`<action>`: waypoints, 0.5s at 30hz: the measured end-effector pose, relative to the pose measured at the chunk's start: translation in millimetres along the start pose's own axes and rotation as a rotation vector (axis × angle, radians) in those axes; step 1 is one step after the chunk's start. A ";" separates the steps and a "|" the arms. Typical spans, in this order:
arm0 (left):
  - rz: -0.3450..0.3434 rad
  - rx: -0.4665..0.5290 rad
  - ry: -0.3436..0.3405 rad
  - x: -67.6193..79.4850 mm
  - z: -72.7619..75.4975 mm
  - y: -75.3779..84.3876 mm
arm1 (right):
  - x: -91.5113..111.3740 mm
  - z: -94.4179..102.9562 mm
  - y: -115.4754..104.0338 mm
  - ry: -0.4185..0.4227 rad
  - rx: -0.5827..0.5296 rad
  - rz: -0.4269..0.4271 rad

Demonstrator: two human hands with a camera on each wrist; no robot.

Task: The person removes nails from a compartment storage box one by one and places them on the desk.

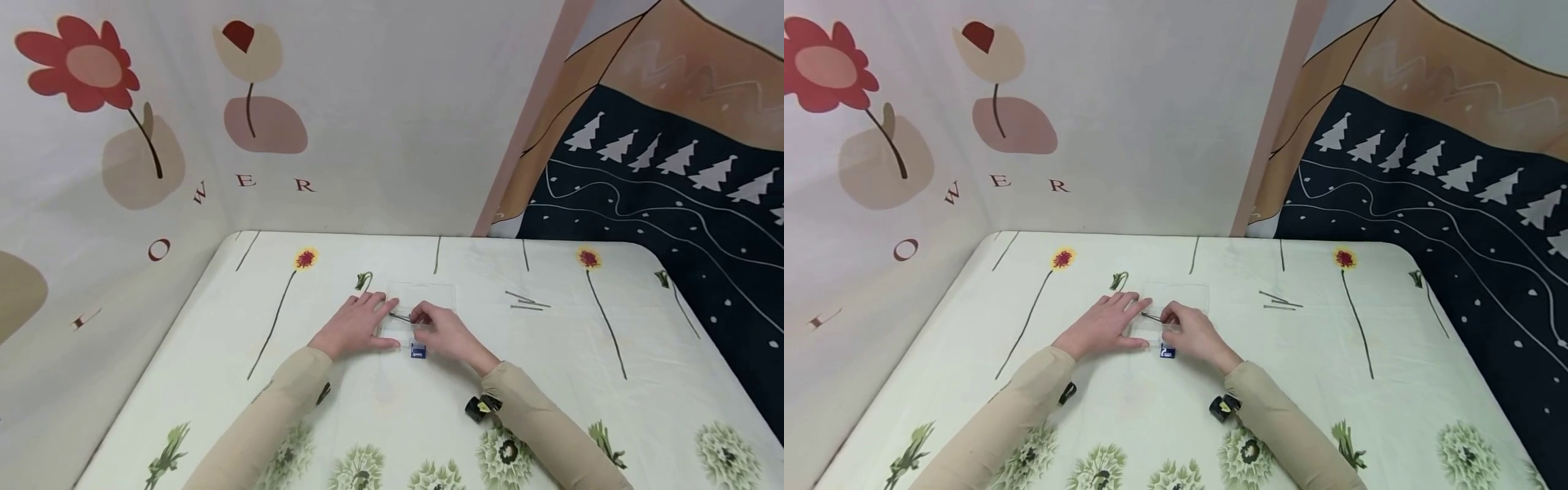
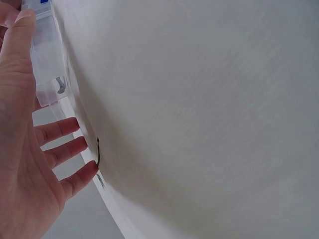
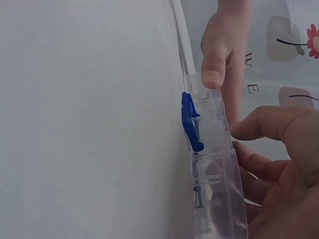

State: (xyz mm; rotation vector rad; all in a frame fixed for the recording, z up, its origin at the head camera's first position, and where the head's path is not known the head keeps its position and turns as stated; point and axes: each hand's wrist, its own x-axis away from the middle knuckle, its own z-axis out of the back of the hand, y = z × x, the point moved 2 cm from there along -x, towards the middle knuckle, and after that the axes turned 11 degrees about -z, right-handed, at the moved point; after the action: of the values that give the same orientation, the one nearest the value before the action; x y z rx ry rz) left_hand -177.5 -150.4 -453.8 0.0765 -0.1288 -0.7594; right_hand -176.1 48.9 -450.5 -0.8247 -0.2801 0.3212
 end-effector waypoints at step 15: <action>0.005 -0.004 -0.021 0.0 0.2 -0.9 | -2.5 4.4 2.4 0.155 -0.188 0.014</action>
State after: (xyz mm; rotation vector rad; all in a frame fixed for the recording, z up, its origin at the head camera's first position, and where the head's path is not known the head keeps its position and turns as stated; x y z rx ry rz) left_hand -178.2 -151.0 -453.6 0.0640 -0.1474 -0.7558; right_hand -180.4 52.4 -449.7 -1.0315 -0.1611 0.2444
